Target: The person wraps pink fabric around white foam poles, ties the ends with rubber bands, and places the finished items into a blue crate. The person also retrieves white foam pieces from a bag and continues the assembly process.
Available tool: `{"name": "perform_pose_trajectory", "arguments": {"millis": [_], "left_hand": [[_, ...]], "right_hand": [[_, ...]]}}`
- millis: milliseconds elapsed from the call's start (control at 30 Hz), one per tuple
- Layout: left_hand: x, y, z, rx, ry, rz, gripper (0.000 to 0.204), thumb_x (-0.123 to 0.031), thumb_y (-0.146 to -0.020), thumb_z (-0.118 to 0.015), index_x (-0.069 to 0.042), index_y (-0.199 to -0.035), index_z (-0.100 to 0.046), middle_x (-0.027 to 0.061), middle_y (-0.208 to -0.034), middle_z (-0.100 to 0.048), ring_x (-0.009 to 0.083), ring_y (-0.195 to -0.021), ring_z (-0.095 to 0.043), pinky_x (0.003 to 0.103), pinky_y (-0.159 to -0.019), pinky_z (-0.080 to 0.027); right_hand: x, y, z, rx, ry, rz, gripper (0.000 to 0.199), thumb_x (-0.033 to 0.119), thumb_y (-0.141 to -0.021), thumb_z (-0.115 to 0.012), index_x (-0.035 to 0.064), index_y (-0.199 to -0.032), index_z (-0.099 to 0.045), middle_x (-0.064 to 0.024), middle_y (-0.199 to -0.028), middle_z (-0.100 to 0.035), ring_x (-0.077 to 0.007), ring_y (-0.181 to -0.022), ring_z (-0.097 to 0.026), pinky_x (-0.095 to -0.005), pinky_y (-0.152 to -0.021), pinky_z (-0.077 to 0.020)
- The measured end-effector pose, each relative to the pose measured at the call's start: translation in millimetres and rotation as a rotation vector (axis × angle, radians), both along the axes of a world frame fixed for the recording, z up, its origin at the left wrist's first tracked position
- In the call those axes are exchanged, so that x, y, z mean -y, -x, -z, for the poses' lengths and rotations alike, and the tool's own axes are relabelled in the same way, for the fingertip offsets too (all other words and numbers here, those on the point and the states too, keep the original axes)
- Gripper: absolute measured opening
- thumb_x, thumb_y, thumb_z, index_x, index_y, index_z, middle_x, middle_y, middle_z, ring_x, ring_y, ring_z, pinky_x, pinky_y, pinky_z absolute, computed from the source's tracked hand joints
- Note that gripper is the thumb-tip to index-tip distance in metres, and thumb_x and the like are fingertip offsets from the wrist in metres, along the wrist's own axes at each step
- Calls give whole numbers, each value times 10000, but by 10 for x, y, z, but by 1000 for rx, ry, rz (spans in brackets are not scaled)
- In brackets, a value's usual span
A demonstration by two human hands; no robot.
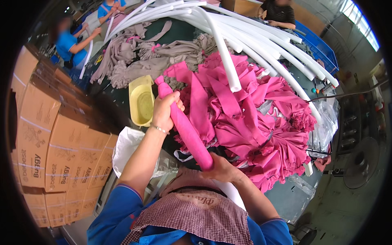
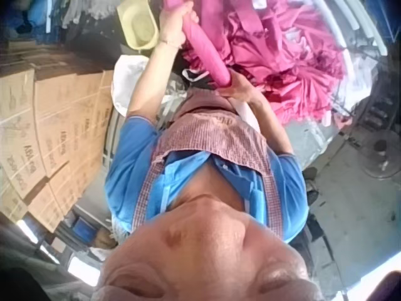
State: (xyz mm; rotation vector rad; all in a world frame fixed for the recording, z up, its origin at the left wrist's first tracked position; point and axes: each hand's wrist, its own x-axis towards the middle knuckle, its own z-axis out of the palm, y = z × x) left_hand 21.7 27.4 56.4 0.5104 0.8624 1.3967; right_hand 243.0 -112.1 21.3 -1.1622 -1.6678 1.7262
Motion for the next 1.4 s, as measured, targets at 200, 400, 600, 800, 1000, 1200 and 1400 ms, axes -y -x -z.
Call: {"name": "perform_pose_trajectory", "arguments": {"millis": [200,400,600,800,1000,1200,1400], "left_hand": [[667,-352,-331,-108,-262,231,378,-45,-830,-672,5,-1157,-490,110,-804,-637,299,-843,-688,472,-878,-522],[861,-417,-243,-429,-555,205,423,-83,-870,-640,12,-1258,-498,213,-1328,-548,282,-1230,-535,395,-1005,-444],[982,-192,-630,-398,-746,265,545,-128,-740,-821,7,-1178,-526,149,-1070,-653,269,-1054,-640,420,-988,-477],[1078,-318,-501,-652,-858,201,251,-44,-751,-723,-49,-955,-578,109,-910,-701,268,-974,-685,452,-1043,-431],[1124,-345,-306,-677,-915,189,231,-134,-792,-696,-67,-996,-609,110,-1036,-683,320,-1146,-606,489,-1113,-319],[974,-217,-83,-367,-619,182,238,-129,-836,-667,-22,-1049,-659,85,-1108,-690,245,-1189,-577,416,-1039,-422],[819,-118,11,-80,-47,78,203,-119,-871,-542,43,-798,-641,167,-864,-685,307,-992,-663,404,-923,-493]], "right_hand": [[-270,434,-283,-85,-319,307,586,314,-811,-794,-25,-1206,-524,-94,-984,-663,-154,-895,-629,-321,-805,-515],[-340,499,-475,-383,-487,365,620,222,-880,-723,11,-1377,-418,-93,-1167,-625,-161,-1081,-584,-311,-930,-466],[-255,256,-122,-476,-291,126,473,203,-915,-671,0,-1314,-521,-75,-1266,-591,-141,-1177,-522,-317,-1009,-417],[-151,296,-173,-530,-363,92,440,149,-912,-678,43,-1318,-544,-72,-1262,-603,-164,-1198,-533,-339,-1027,-413],[-191,316,-87,-489,-365,74,473,139,-891,-703,30,-1321,-541,-60,-1285,-572,-180,-1185,-536,-347,-1029,-412],[-246,378,-262,-486,-95,2,773,255,-882,-723,14,-1473,-287,-95,-1336,-496,-171,-1128,-531,-327,-965,-426],[-360,619,-286,-60,-105,20,511,130,-827,-766,-25,-1238,-504,-50,-967,-635,-112,-793,-628,-267,-672,-521]]}}
